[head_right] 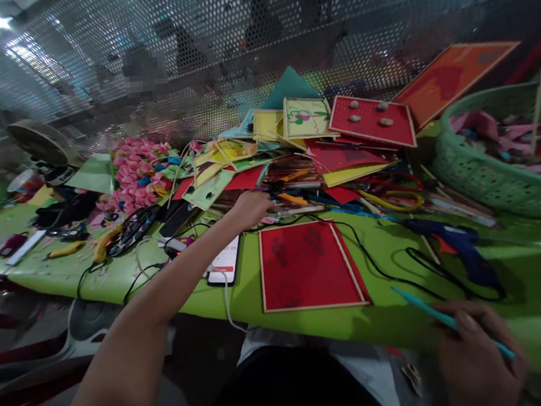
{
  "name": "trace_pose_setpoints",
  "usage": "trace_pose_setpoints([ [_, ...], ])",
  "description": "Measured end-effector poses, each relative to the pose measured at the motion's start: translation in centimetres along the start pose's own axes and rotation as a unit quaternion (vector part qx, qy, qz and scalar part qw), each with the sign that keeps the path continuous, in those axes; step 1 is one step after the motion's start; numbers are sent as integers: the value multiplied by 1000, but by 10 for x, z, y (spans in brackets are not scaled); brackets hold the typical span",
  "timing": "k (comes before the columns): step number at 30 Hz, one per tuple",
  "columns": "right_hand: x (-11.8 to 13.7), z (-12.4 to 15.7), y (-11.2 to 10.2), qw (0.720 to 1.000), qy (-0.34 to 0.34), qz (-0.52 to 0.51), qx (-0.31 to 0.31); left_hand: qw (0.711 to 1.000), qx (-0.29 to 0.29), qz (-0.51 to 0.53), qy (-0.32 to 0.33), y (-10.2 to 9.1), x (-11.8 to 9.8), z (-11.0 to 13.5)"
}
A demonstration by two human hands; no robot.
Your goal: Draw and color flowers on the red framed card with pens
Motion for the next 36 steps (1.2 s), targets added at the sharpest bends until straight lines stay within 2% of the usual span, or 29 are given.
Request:
trace_pose_setpoints([
  [8,0,-1,-1,999,40,-1,14,1000,25,-14,-8,1,-11,-10],
  [12,-1,0,0,999,33,-12,18,1000,18,-3,-8,4,-15,-8],
  [17,-7,0,0,998,41,-29,26,998,-16,48,-31,2,-10,-2],
  [21,-9,-3,-2,998,21,-41,35,986,-73,134,-66,-15,-10,12],
  [24,-8,-7,2,997,19,-58,45,962,-120,235,-73,-30,-20,31],
  [27,0,-10,12,991,25,-111,67,921,-147,356,-59,-38,-41,50],
  [32,23,-3,42,971,-14,-181,153,833,-127,539,-25,-32,-80,67],
  [36,37,9,64,957,-43,-201,205,779,-107,617,-29,-26,-98,76],
])
Point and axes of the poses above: each hand's wrist, its own z-axis away from the middle knuckle, its own y-axis out of the palm, x = y × z, the point moved 2 cm from there along -z, towards the middle knuckle, and after that the axes turned 10 degrees about -x, right-handed, at the moved point
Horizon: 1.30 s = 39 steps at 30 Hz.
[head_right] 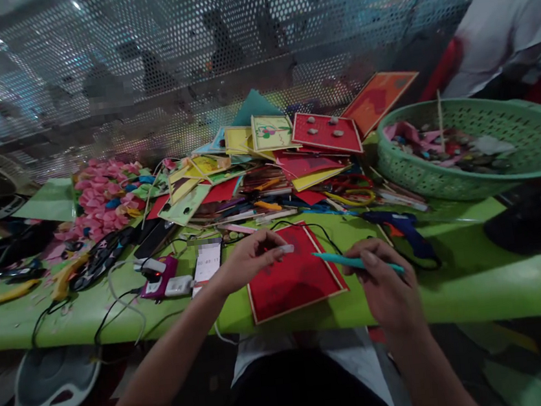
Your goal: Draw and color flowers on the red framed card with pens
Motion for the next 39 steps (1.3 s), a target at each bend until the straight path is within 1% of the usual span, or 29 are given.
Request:
trace_pose_setpoints([
  [3,0,2,14,1000,10,-15,22,999,-8,29,-13,3,2,7],
  [6,0,4,20,999,20,-19,27,999,-16,37,-17,2,4,11],
  [10,0,5,24,999,11,-16,39,999,-19,38,-15,2,6,12],
  [16,1,8,28,999,15,-4,52,998,-19,52,-13,5,2,13],
  [20,-1,12,33,997,25,4,69,995,-12,90,-27,10,2,15],
  [24,-4,14,38,996,37,-8,78,987,-12,149,-56,18,8,19],
  [27,-8,16,41,996,52,-23,75,981,-33,175,-72,23,10,24],
  [31,-13,21,45,995,69,-54,51,978,-61,182,-79,27,7,33],
  [35,-16,30,49,992,89,-84,41,979,-69,176,-78,29,3,42],
  [39,-16,38,51,991,103,-82,33,980,-72,173,-74,30,4,47],
])
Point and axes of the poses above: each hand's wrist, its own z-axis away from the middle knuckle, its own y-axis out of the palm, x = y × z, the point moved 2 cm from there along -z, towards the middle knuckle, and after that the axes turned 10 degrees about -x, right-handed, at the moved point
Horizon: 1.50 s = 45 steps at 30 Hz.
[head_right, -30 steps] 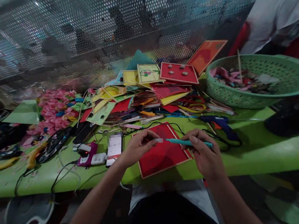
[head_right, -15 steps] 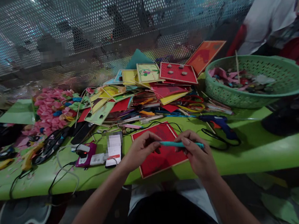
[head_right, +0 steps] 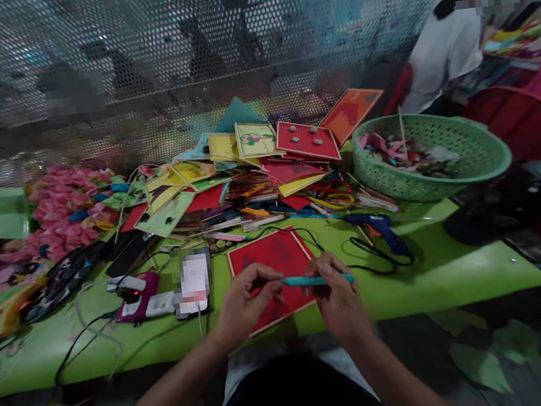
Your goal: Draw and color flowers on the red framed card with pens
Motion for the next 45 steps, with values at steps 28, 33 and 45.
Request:
trace_pose_setpoints([
  [28,10,-144,-4,584,-419,677,160,676,215,-505,492,43,58,33],
  [33,-27,-132,55,619,-395,611,295,695,230,-485,479,51,67,32],
  [45,-84,-119,132,519,-341,694,364,672,193,-467,541,52,48,29],
])
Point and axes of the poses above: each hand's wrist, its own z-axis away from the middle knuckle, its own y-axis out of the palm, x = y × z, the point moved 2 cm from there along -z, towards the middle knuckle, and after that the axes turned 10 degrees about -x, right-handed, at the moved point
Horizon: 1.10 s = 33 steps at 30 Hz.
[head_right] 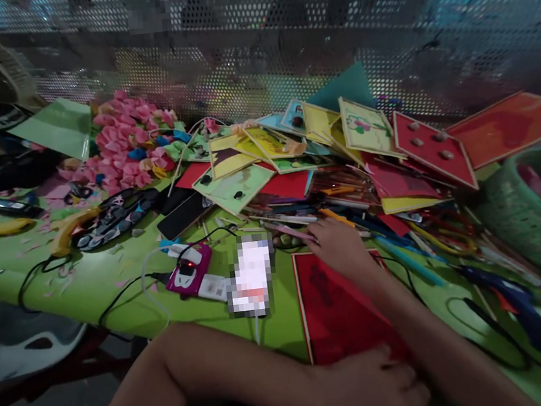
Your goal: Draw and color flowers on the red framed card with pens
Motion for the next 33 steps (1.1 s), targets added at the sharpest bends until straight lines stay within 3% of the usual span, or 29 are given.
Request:
trace_pose_setpoints([
  [5,-15,12,-16,995,53,-82,-35,999,-29,7,-12,-9,5,-2],
  [9,-37,37,-41,975,126,-178,-46,997,-63,12,-30,-32,14,-4],
  [13,-60,72,-61,911,267,-308,-59,993,-79,12,-87,-62,33,-12],
  [16,-69,93,-72,844,344,-390,-131,988,-66,1,-141,-76,55,-20],
  [18,-72,103,-73,791,375,-447,-184,971,-87,-38,-218,-80,74,-22],
  [21,-78,114,-68,730,380,-505,-260,939,-43,-86,-330,-75,98,-19],
  [25,-82,120,-60,732,363,-515,-259,934,34,-71,-348,-65,113,-12],
  [33,-66,120,-60,719,322,-586,-189,931,82,-29,-353,-68,110,-15],
])
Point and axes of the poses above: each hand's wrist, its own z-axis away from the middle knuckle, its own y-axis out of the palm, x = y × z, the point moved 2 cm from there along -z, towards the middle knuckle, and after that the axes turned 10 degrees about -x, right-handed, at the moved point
